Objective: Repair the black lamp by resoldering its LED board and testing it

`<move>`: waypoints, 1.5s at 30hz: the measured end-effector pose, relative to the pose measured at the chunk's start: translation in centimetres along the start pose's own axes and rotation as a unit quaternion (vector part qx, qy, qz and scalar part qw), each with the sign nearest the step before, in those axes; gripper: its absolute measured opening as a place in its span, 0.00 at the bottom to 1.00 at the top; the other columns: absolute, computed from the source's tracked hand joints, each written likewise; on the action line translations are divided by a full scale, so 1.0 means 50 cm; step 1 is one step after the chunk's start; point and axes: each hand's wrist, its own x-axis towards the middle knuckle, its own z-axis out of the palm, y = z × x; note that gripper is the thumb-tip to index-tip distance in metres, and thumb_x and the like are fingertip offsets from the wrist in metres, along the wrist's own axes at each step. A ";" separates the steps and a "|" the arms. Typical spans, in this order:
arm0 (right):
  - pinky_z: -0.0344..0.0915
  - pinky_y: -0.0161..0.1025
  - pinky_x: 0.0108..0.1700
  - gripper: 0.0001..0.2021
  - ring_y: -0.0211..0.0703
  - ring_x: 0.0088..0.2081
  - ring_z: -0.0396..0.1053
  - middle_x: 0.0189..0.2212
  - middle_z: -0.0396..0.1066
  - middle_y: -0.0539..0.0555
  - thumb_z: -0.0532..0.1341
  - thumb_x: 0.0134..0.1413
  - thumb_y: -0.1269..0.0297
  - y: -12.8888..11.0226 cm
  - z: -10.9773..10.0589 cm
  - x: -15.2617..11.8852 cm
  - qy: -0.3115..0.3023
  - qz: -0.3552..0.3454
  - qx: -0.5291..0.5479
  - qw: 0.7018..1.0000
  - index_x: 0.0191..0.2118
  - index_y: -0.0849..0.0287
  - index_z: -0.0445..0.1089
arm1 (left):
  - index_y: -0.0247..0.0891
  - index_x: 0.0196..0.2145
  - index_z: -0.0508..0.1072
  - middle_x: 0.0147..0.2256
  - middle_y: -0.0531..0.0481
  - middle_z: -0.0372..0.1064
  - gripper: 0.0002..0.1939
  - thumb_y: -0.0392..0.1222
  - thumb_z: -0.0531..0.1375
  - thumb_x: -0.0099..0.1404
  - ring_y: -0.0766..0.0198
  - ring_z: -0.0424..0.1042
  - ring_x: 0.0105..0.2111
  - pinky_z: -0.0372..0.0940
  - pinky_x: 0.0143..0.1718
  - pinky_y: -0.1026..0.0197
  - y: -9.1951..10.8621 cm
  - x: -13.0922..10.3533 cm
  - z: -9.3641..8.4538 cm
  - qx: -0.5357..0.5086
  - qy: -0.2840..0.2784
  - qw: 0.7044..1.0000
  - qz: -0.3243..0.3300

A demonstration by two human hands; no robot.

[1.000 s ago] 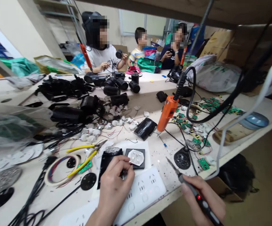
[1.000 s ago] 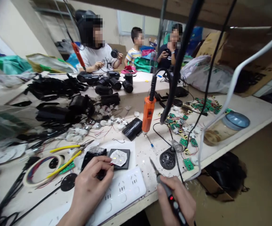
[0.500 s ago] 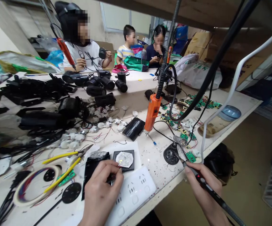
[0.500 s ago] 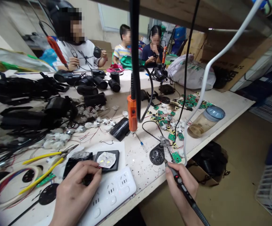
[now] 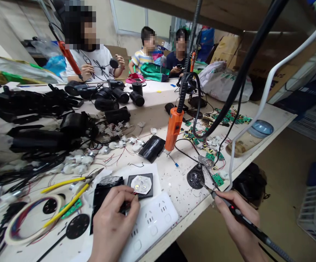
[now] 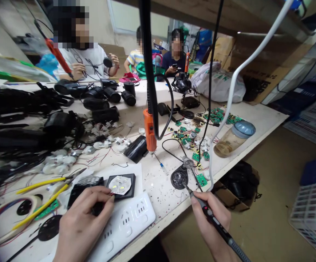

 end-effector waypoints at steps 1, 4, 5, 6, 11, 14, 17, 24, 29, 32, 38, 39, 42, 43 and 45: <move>0.64 0.34 0.29 0.09 0.39 0.23 0.64 0.25 0.70 0.49 0.63 0.59 0.58 0.000 -0.001 -0.001 0.001 0.002 0.001 1.000 0.33 0.57 0.74 | 0.42 0.23 0.70 0.34 0.52 0.72 0.10 0.41 0.57 0.62 0.64 0.74 0.32 0.66 0.31 0.65 -0.001 -0.001 0.000 0.000 -0.002 1.000 0.000; 0.63 0.34 0.28 0.08 0.39 0.22 0.63 0.24 0.69 0.49 0.63 0.59 0.58 -0.001 -0.001 0.002 0.001 0.007 0.000 1.000 0.33 0.57 0.75 | 0.42 0.25 0.70 0.35 0.51 0.72 0.09 0.41 0.58 0.62 0.64 0.74 0.34 0.67 0.33 0.64 -0.008 -0.003 0.000 0.008 -0.024 1.000 -0.003; 0.62 0.34 0.28 0.08 0.39 0.22 0.63 0.24 0.69 0.49 0.63 0.59 0.59 -0.001 0.000 0.004 0.001 0.008 -0.001 1.000 0.34 0.57 0.75 | 0.42 0.25 0.71 0.36 0.51 0.72 0.08 0.41 0.58 0.62 0.64 0.74 0.34 0.67 0.34 0.64 -0.011 -0.004 0.000 0.010 -0.031 0.999 -0.003; 0.62 0.34 0.28 0.08 0.39 0.22 0.63 0.24 0.69 0.49 0.63 0.60 0.58 -0.002 0.001 0.006 0.002 0.009 -0.003 1.000 0.34 0.57 0.75 | 0.42 0.25 0.71 0.36 0.51 0.72 0.08 0.41 0.58 0.62 0.64 0.74 0.35 0.67 0.35 0.64 -0.013 -0.005 0.001 0.011 -0.035 0.999 -0.002; 0.63 0.33 0.26 0.09 0.39 0.21 0.63 0.23 0.69 0.48 0.63 0.59 0.58 -0.001 0.009 0.014 0.008 0.009 -0.004 1.000 0.33 0.57 0.75 | 0.41 0.25 0.70 0.36 0.51 0.71 0.08 0.40 0.58 0.63 0.64 0.74 0.36 0.66 0.35 0.65 -0.015 -0.008 0.001 0.011 -0.035 0.999 0.003; 0.63 0.34 0.27 0.10 0.40 0.23 0.65 0.25 0.71 0.50 0.62 0.60 0.58 0.001 0.012 0.014 0.004 0.009 0.001 1.000 0.33 0.57 0.75 | 0.41 0.26 0.70 0.36 0.51 0.71 0.08 0.40 0.58 0.63 0.65 0.74 0.36 0.66 0.36 0.65 -0.015 -0.009 0.001 0.011 -0.036 0.999 0.001; 0.63 0.35 0.28 0.10 0.40 0.23 0.66 0.24 0.71 0.49 0.62 0.59 0.57 0.002 0.014 0.012 0.002 0.022 0.005 1.000 0.34 0.57 0.75 | 0.42 0.26 0.70 0.36 0.52 0.71 0.07 0.39 0.58 0.63 0.65 0.74 0.36 0.66 0.35 0.66 -0.014 -0.008 0.002 0.013 -0.037 0.999 -0.003; 0.62 0.34 0.28 0.12 0.40 0.23 0.66 0.24 0.72 0.49 0.62 0.59 0.53 0.012 0.006 0.011 -0.004 0.013 -0.018 1.000 0.34 0.57 0.76 | 0.40 0.24 0.69 0.34 0.51 0.70 0.09 0.36 0.57 0.62 0.66 0.73 0.33 0.65 0.33 0.66 -0.001 -0.002 0.004 -0.013 0.003 1.000 0.002; 0.63 0.35 0.30 0.15 0.41 0.25 0.68 0.26 0.72 0.51 0.64 0.57 0.49 -0.011 -0.005 0.004 0.027 0.036 -0.019 0.999 0.37 0.57 0.76 | 0.39 0.24 0.67 0.32 0.50 0.69 0.09 0.31 0.56 0.61 0.67 0.72 0.32 0.65 0.33 0.67 0.008 -0.002 0.003 -0.046 0.001 0.999 -0.013; 0.64 0.34 0.28 0.12 0.41 0.24 0.69 0.25 0.72 0.50 0.65 0.57 0.53 -0.056 0.014 -0.005 0.002 0.016 0.068 0.998 0.37 0.57 0.75 | 0.38 0.23 0.66 0.32 0.50 0.68 0.09 0.30 0.56 0.60 0.68 0.72 0.31 0.65 0.32 0.67 0.011 -0.004 0.006 -0.056 0.007 0.998 -0.022; 0.62 0.33 0.24 0.03 0.37 0.22 0.66 0.24 0.68 0.47 0.61 0.61 0.65 -0.168 0.099 -0.027 -0.108 -0.050 0.244 0.962 0.38 0.55 0.72 | 0.37 0.24 0.66 0.32 0.50 0.68 0.09 0.28 0.55 0.60 0.68 0.71 0.32 0.65 0.32 0.67 0.015 -0.007 0.012 -0.072 0.014 0.997 -0.024; 0.62 0.33 0.24 0.03 0.37 0.22 0.66 0.24 0.68 0.47 0.60 0.61 0.65 -0.178 0.109 -0.028 -0.122 -0.061 0.250 0.959 0.38 0.55 0.72 | 0.37 0.25 0.66 0.32 0.50 0.68 0.09 0.28 0.55 0.60 0.68 0.71 0.32 0.65 0.32 0.67 0.015 -0.008 0.012 -0.076 0.013 0.997 -0.023; 0.61 0.33 0.26 0.04 0.37 0.22 0.66 0.25 0.68 0.47 0.60 0.62 0.64 -0.191 0.126 -0.029 -0.148 -0.071 0.250 0.954 0.38 0.56 0.71 | 0.37 0.25 0.66 0.32 0.50 0.67 0.09 0.28 0.55 0.60 0.68 0.71 0.32 0.65 0.33 0.67 0.014 -0.009 0.014 -0.086 0.015 0.996 -0.017; 0.61 0.33 0.26 0.04 0.37 0.22 0.66 0.25 0.68 0.47 0.60 0.62 0.64 -0.191 0.128 -0.028 -0.154 -0.068 0.248 0.954 0.38 0.56 0.71 | 0.37 0.25 0.66 0.32 0.50 0.67 0.09 0.28 0.55 0.60 0.68 0.70 0.32 0.65 0.33 0.67 0.013 -0.009 0.015 -0.088 0.017 0.996 -0.016; 0.61 0.33 0.26 0.04 0.37 0.23 0.66 0.24 0.67 0.47 0.60 0.62 0.64 -0.188 0.130 -0.027 -0.162 -0.061 0.247 0.954 0.38 0.56 0.71 | 0.37 0.26 0.66 0.32 0.50 0.67 0.09 0.27 0.55 0.60 0.68 0.70 0.32 0.65 0.34 0.67 0.012 -0.010 0.016 -0.091 0.019 0.996 -0.018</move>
